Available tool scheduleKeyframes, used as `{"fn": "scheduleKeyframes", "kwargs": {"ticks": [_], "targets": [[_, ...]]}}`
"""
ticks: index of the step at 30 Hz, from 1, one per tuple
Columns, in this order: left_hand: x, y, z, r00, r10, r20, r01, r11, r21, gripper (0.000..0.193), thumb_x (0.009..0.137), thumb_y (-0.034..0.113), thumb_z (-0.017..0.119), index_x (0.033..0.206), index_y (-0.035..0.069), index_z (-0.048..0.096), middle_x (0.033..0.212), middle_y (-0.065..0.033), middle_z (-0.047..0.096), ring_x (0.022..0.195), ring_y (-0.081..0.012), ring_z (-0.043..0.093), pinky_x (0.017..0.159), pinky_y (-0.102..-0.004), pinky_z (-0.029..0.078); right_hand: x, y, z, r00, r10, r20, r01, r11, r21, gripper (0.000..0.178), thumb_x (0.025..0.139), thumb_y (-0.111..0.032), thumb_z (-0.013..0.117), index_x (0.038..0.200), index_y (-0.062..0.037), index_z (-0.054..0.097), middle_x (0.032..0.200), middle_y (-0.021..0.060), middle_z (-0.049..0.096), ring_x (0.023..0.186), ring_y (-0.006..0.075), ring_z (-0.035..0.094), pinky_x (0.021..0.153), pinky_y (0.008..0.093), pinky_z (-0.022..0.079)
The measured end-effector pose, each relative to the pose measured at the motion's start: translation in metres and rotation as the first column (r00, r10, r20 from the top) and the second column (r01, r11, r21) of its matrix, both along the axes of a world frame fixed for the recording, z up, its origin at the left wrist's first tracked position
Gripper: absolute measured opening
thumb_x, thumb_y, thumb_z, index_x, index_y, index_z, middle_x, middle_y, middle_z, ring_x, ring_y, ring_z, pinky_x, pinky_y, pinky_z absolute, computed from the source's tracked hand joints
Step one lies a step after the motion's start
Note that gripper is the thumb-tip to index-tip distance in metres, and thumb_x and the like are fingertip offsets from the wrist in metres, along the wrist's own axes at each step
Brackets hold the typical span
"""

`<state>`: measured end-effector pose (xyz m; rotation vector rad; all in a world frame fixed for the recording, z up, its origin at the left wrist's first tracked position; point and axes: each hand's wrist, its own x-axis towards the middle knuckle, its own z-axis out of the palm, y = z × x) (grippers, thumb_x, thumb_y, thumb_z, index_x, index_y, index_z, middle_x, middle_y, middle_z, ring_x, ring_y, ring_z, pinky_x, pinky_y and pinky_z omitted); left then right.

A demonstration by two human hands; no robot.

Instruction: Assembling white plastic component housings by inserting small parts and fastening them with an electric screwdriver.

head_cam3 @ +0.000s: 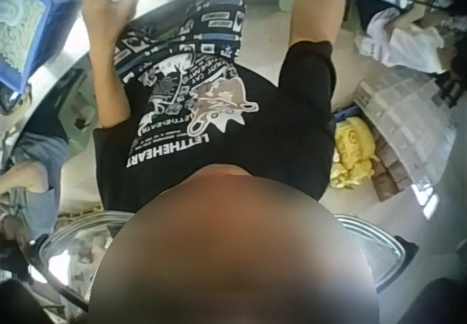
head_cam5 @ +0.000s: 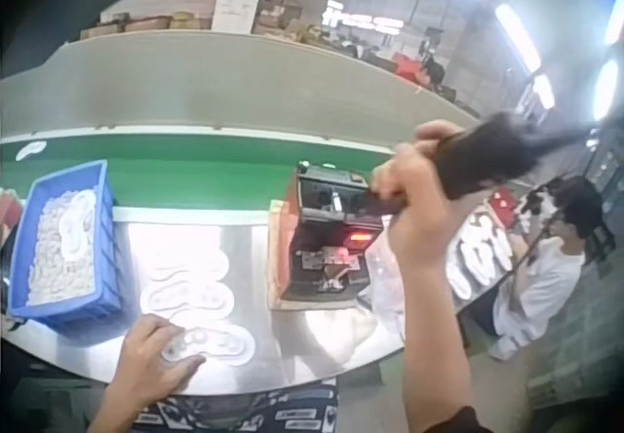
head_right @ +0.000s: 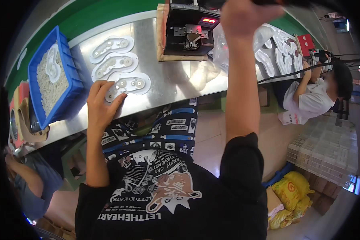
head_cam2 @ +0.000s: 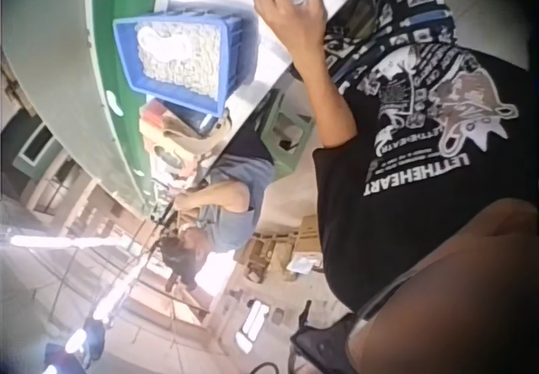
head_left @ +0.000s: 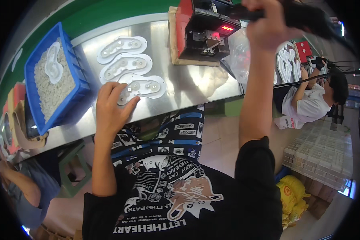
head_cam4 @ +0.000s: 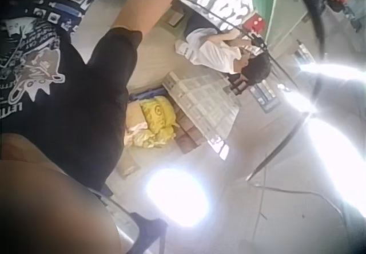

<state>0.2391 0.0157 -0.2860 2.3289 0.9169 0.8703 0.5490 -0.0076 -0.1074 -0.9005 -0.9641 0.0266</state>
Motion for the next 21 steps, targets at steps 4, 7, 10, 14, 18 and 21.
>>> {"fn": "scheduleKeyframes", "kwargs": {"ticks": [4,7,10,14,18,21], "targets": [[0.002,-0.002,0.001,1.000,0.004,-0.005,-0.004,1.000,-0.019,0.042,0.075,0.022,0.088,0.105,-0.001,0.070,0.102,-0.0142,0.064,0.096,-0.0333,0.062,0.084,-0.0421,0.050,-0.004,-0.029,0.020,0.976,0.210,-0.064,-0.208,0.978,0.033,0.033,0.086,0.001,0.060,0.119,0.0056,0.053,0.068,0.0050,0.054,0.046,0.0149,0.048,0.051,0.0328,0.045],[0.004,0.000,0.001,1.000,-0.010,-0.008,0.010,1.000,-0.017,0.043,0.075,0.022,0.088,0.106,-0.001,0.070,0.102,-0.0140,0.064,0.095,-0.0332,0.062,0.083,-0.0421,0.050,-0.009,-0.027,0.005,0.995,0.099,0.008,-0.095,0.971,-0.220,0.031,0.086,0.002,0.062,0.116,0.0054,0.055,0.064,0.0051,0.052,0.045,0.0153,0.048,0.048,0.0320,0.044],[0.003,-0.001,0.000,1.000,0.008,-0.019,-0.009,1.000,-0.017,0.042,0.074,0.023,0.088,0.105,-0.001,0.071,0.102,-0.0139,0.064,0.095,-0.0333,0.062,0.083,-0.0422,0.050,-0.005,-0.019,-0.020,0.989,0.126,-0.079,-0.140,0.965,-0.222,0.029,0.086,0.001,0.063,0.114,0.0057,0.055,0.063,0.0053,0.051,0.046,0.0151,0.048,0.048,0.0325,0.044],[0.004,-0.001,0.001,1.000,-0.005,-0.007,0.004,0.999,-0.033,0.043,0.074,0.023,0.088,0.105,-0.001,0.070,0.103,-0.0141,0.064,0.096,-0.0336,0.062,0.084,-0.0424,0.050,-0.001,-0.024,-0.034,0.982,0.167,-0.091,-0.183,0.960,-0.211,0.018,0.087,0.000,0.066,0.101,0.0028,0.056,0.063,0.0059,0.051,0.047,0.0154,0.050,0.049,0.0317,0.046],[-0.003,-0.002,0.000,0.999,0.022,-0.037,-0.022,1.000,-0.006,0.043,0.074,0.023,0.088,0.106,-0.001,0.070,0.104,-0.0144,0.065,0.097,-0.0343,0.062,0.085,-0.0432,0.050,0.005,0.005,-0.061,0.422,0.897,-0.132,-0.810,0.438,0.390,0.016,0.088,-0.001,0.067,0.099,0.0014,0.056,0.066,0.0072,0.053,0.049,0.0160,0.052,0.051,0.0314,0.048],[-0.003,0.001,-0.006,1.000,-0.006,0.003,0.006,0.998,0.067,0.043,0.073,0.023,0.088,0.105,0.001,0.070,0.101,-0.0146,0.064,0.097,-0.0357,0.062,0.086,-0.0441,0.051,-0.011,-0.036,-0.055,0.910,0.411,-0.060,-0.411,0.868,-0.280,0.033,0.090,-0.004,0.059,0.121,0.0044,0.057,0.066,0.0054,0.045,0.055,0.0169,0.046,0.057,0.0372,0.044]]}}
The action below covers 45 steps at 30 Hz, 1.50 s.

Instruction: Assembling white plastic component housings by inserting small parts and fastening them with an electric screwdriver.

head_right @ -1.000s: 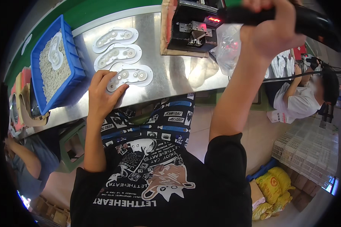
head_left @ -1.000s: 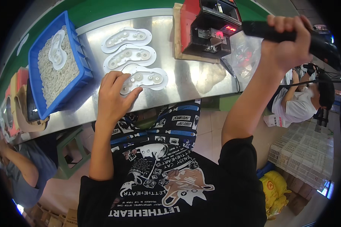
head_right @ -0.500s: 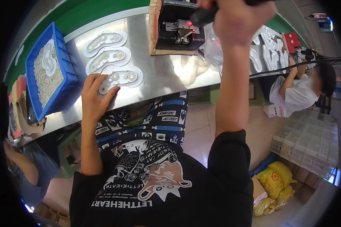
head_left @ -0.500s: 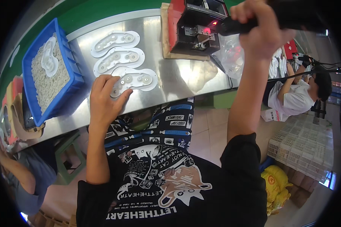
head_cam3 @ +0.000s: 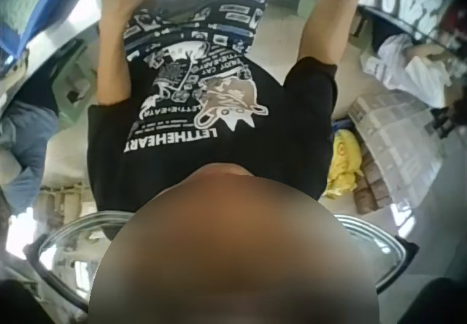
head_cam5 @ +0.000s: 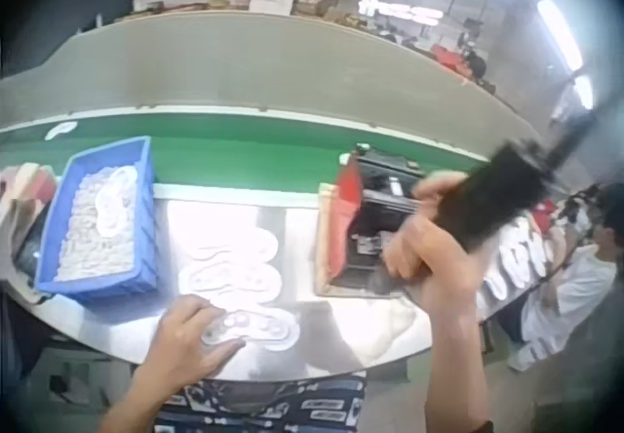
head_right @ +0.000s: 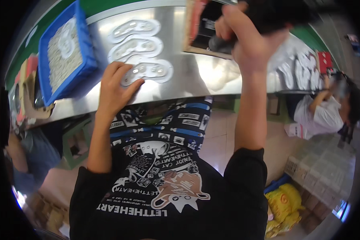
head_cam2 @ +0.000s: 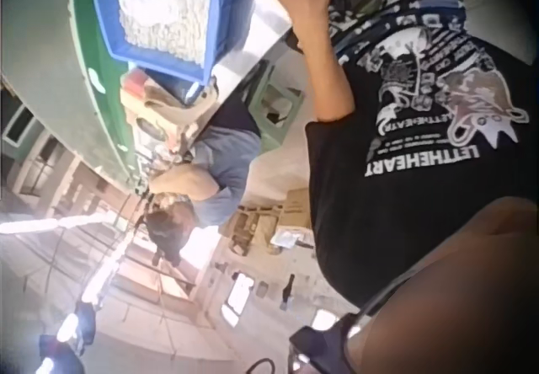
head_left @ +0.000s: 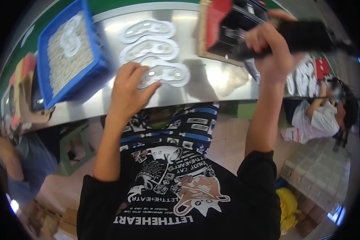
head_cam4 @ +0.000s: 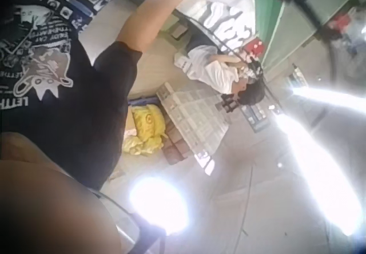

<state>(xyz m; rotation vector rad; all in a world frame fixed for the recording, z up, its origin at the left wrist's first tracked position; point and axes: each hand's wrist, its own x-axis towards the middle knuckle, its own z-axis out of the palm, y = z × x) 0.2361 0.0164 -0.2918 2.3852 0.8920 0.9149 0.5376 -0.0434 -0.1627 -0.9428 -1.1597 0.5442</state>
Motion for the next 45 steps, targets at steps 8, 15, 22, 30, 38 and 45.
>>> {"fn": "scheduleKeyframes", "kwargs": {"ticks": [8,15,22,30,38,45], "targets": [[0.003,0.005,-0.008,0.998,-0.034,0.047,0.032,0.999,0.040,0.043,0.074,0.024,0.088,0.106,0.002,0.070,0.101,-0.0119,0.065,0.096,-0.0335,0.062,0.085,-0.0420,0.050,-0.124,0.020,-0.032,0.919,0.362,-0.154,-0.348,0.931,0.112,0.034,0.090,0.007,0.057,0.122,0.0027,0.050,0.072,0.0069,0.053,0.055,0.0151,0.050,0.057,0.0366,0.048],[0.001,0.004,-0.009,0.998,-0.024,0.057,0.023,1.000,0.021,0.039,0.074,0.026,0.086,0.099,0.003,0.066,0.096,-0.0102,0.060,0.092,-0.0321,0.060,0.084,-0.0419,0.049,-0.145,0.043,-0.046,0.910,0.377,-0.176,-0.384,0.923,-0.010,0.029,0.088,0.011,0.059,0.115,0.0024,0.053,0.076,0.0073,0.054,0.055,0.0153,0.052,0.056,0.0367,0.049],[-0.003,0.005,-0.009,0.995,-0.060,0.080,0.061,0.998,-0.004,0.037,0.074,0.026,0.086,0.094,0.003,0.064,0.097,-0.0106,0.059,0.093,-0.0316,0.059,0.085,-0.0424,0.049,-0.150,0.044,-0.053,0.918,0.357,-0.172,-0.367,0.930,-0.028,0.029,0.088,0.012,0.059,0.116,0.0027,0.053,0.073,0.0082,0.053,0.053,0.0159,0.049,0.055,0.0369,0.047],[-0.004,0.002,-0.007,0.998,-0.038,0.058,0.040,0.999,-0.021,0.038,0.074,0.026,0.086,0.094,0.002,0.065,0.099,-0.0100,0.059,0.096,-0.0304,0.059,0.088,-0.0420,0.049,-0.157,0.042,-0.044,0.946,0.309,-0.100,-0.316,0.946,-0.069,0.029,0.090,0.007,0.056,0.118,0.0020,0.051,0.068,0.0085,0.052,0.053,0.0155,0.047,0.055,0.0366,0.046],[-0.004,0.002,-0.007,0.998,-0.033,0.059,0.035,0.999,-0.031,0.039,0.074,0.027,0.087,0.094,0.002,0.065,0.099,-0.0101,0.060,0.096,-0.0304,0.059,0.088,-0.0418,0.048,-0.156,0.043,-0.052,0.955,0.292,0.051,-0.288,0.955,-0.074,0.026,0.092,0.005,0.057,0.116,0.0024,0.050,0.069,0.0088,0.053,0.053,0.0153,0.047,0.057,0.0368,0.047],[-0.004,0.003,-0.009,0.997,-0.031,0.068,0.031,1.000,-0.004,0.038,0.075,0.028,0.086,0.093,0.003,0.064,0.097,-0.0099,0.059,0.096,-0.0306,0.059,0.087,-0.0421,0.048,-0.154,0.041,-0.062,0.957,0.289,-0.002,-0.287,0.951,-0.117,0.023,0.090,0.005,0.062,0.110,0.0026,0.052,0.071,0.0089,0.056,0.055,0.0159,0.051,0.058,0.0361,0.049]]}}
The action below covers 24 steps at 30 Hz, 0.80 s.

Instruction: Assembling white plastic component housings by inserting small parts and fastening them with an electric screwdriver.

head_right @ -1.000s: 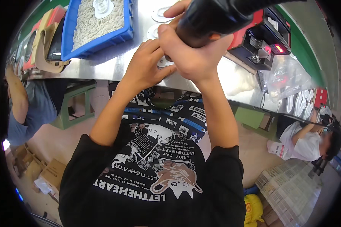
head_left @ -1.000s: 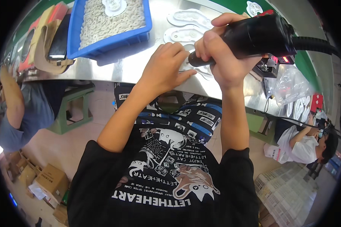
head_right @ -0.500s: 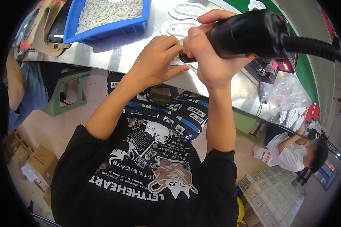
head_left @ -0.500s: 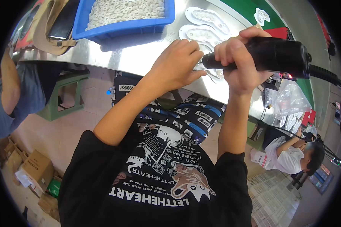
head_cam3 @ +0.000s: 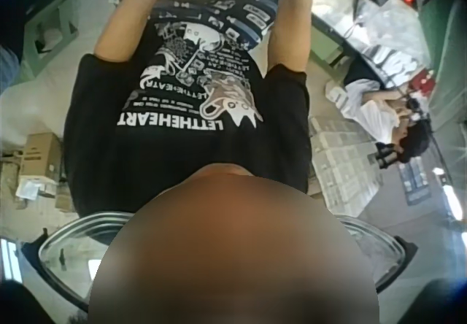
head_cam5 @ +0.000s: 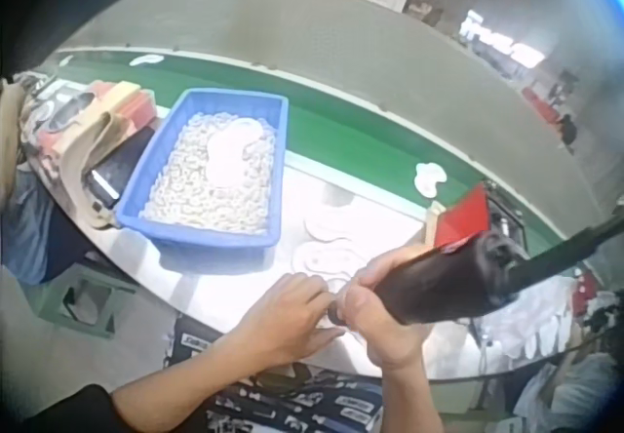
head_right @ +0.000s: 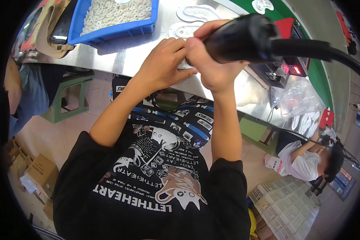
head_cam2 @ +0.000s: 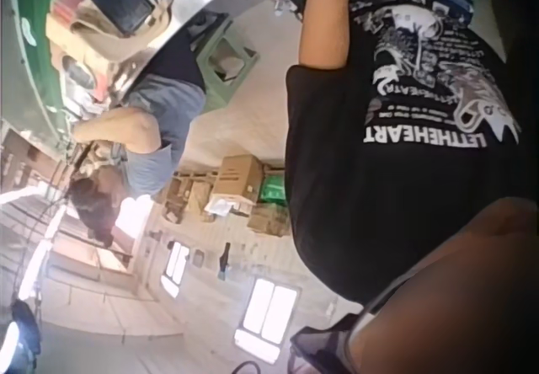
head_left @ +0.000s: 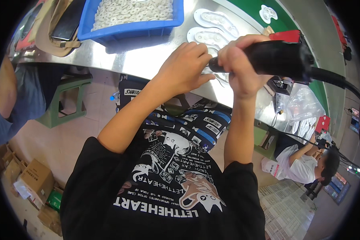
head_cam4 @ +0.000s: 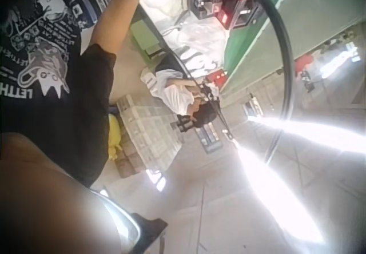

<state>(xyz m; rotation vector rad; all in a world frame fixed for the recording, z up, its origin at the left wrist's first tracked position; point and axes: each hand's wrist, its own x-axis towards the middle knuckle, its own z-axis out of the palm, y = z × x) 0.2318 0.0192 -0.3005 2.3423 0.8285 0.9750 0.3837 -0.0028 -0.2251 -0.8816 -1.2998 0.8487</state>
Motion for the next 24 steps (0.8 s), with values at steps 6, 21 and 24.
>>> {"fn": "scheduleKeyframes", "kwargs": {"ticks": [6,21,24], "targets": [[0.004,0.002,-0.004,0.998,-0.008,0.069,0.006,1.000,0.019,0.037,0.074,0.025,0.086,0.095,0.004,0.065,0.096,-0.0108,0.061,0.094,-0.0332,0.060,0.084,-0.0437,0.049,-0.012,-0.005,-0.001,1.000,-0.023,-0.006,0.022,0.999,-0.033,0.021,0.080,0.005,0.074,0.098,0.0022,0.063,0.084,0.0074,0.066,0.067,0.0123,0.063,0.064,0.0273,0.056],[0.012,0.022,0.071,0.982,-0.081,-0.171,0.119,0.968,0.223,0.042,0.081,0.029,0.085,0.104,-0.002,0.070,0.102,-0.0178,0.065,0.098,-0.0360,0.063,0.087,-0.0443,0.052,0.093,-0.131,0.011,0.915,0.007,-0.402,0.062,0.986,0.158,0.039,0.086,-0.007,0.065,0.120,0.0003,0.048,0.063,0.0019,0.049,0.049,0.0142,0.046,0.049,0.0323,0.041],[0.062,0.113,0.107,0.909,0.026,-0.416,0.050,0.984,0.171,0.037,0.083,0.032,0.079,0.101,0.000,0.072,0.105,-0.0222,0.066,0.100,-0.0410,0.065,0.086,-0.0489,0.054,0.129,-0.149,-0.025,0.931,-0.165,-0.325,0.148,0.986,-0.076,0.038,0.080,-0.002,0.075,0.113,0.0017,0.057,0.066,0.0039,0.056,0.053,0.0148,0.054,0.051,0.0315,0.045]]}}
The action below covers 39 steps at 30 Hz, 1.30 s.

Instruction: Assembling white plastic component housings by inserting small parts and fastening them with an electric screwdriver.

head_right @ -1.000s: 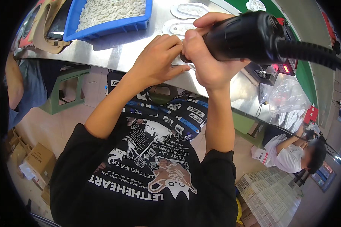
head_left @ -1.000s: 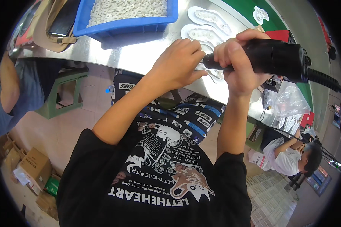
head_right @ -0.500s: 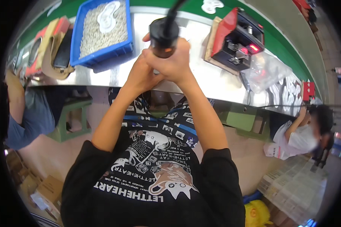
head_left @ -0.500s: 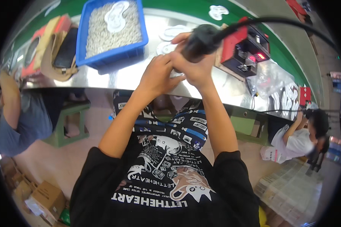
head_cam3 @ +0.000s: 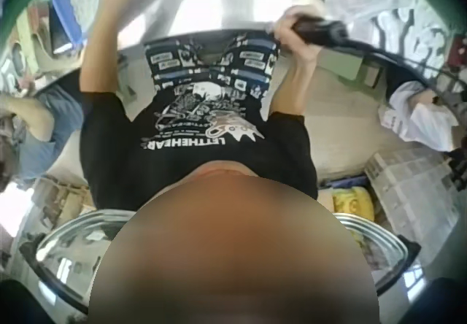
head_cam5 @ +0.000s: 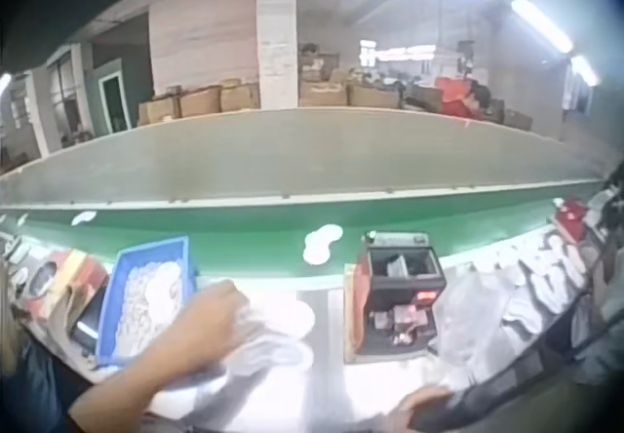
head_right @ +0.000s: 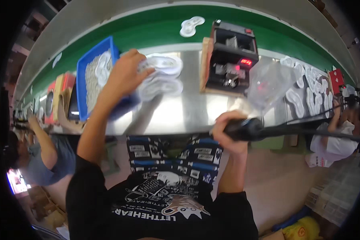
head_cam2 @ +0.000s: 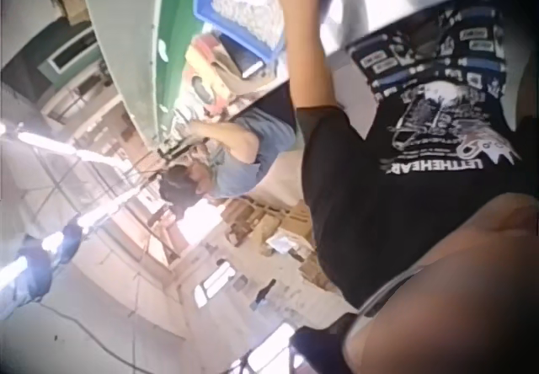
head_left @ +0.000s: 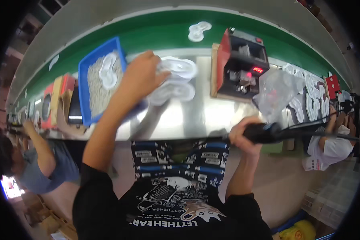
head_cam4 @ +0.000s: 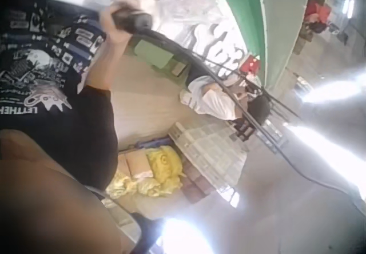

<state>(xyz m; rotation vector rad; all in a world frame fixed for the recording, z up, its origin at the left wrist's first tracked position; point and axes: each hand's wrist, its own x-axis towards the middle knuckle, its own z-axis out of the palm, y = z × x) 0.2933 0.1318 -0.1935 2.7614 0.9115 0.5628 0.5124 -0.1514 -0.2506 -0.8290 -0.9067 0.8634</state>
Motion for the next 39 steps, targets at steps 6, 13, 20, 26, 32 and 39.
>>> {"fn": "scheduleKeyframes", "kwargs": {"ticks": [6,13,20,26,32,39], "targets": [[0.079,0.144,-0.029,0.768,0.232,-0.596,-0.073,0.958,0.278,0.028,0.084,0.025,0.072,0.101,0.003,0.076,0.096,-0.0193,0.075,0.091,-0.0397,0.074,0.081,-0.0531,0.059,0.035,-0.022,-0.036,0.981,0.161,0.106,-0.120,0.940,-0.318,0.037,0.074,-0.001,0.084,0.105,0.0038,0.065,0.072,0.0054,0.065,0.061,0.0111,0.060,0.058,0.0262,0.048],[0.187,0.162,-0.098,0.955,0.296,-0.014,-0.294,0.951,0.094,0.043,0.083,0.037,0.072,0.107,0.001,0.075,0.104,-0.0247,0.073,0.097,-0.0425,0.073,0.083,-0.0506,0.060,0.042,-0.022,-0.059,0.992,-0.121,0.021,0.123,0.980,-0.154,0.044,0.077,0.003,0.073,0.118,0.0057,0.055,0.067,0.0058,0.059,0.055,0.0140,0.055,0.055,0.0287,0.047],[0.107,0.127,-0.048,0.992,0.124,-0.001,-0.124,0.992,-0.006,0.040,0.083,0.036,0.072,0.079,-0.004,0.071,0.090,-0.0276,0.069,0.093,-0.0441,0.067,0.079,-0.0524,0.056,0.020,-0.027,-0.037,0.927,-0.374,0.025,0.373,0.914,-0.161,0.042,0.084,0.002,0.070,0.122,0.0067,0.053,0.069,0.0039,0.055,0.056,0.0131,0.053,0.058,0.0286,0.048],[-0.011,-0.059,-0.023,0.996,0.047,-0.070,-0.053,0.995,-0.079,0.041,0.084,0.023,0.075,0.112,-0.006,0.067,0.114,-0.0249,0.063,0.105,-0.0415,0.062,0.090,-0.0503,0.054,0.011,-0.025,-0.030,0.674,-0.643,0.365,0.726,0.667,-0.165,0.055,0.085,-0.001,0.078,0.132,0.0001,0.051,0.101,0.0058,0.059,0.086,0.0139,0.058,0.078,0.0281,0.050],[-0.060,-0.123,-0.101,0.949,0.123,0.292,-0.118,0.992,-0.033,0.045,0.084,0.014,0.077,0.123,-0.005,0.062,0.110,-0.0178,0.058,0.100,-0.0356,0.058,0.088,-0.0440,0.049,-0.016,-0.017,-0.005,-0.064,-0.871,0.487,0.876,0.185,0.445,0.073,0.082,0.000,0.083,0.138,0.0015,0.035,0.106,0.0058,0.046,0.102,0.0179,0.049,0.090,0.0291,0.043],[-0.055,-0.121,-0.102,0.953,0.057,0.298,-0.040,0.997,-0.063,0.043,0.085,0.012,0.075,0.124,-0.002,0.064,0.110,-0.0156,0.059,0.095,-0.0345,0.058,0.086,-0.0433,0.048,-0.127,0.042,0.154,0.749,-0.277,0.602,-0.111,0.843,0.526,0.026,0.078,-0.001,0.077,0.098,-0.0041,0.060,0.102,0.0140,0.059,0.074,0.0247,0.058,0.061,0.0391,0.046]]}}
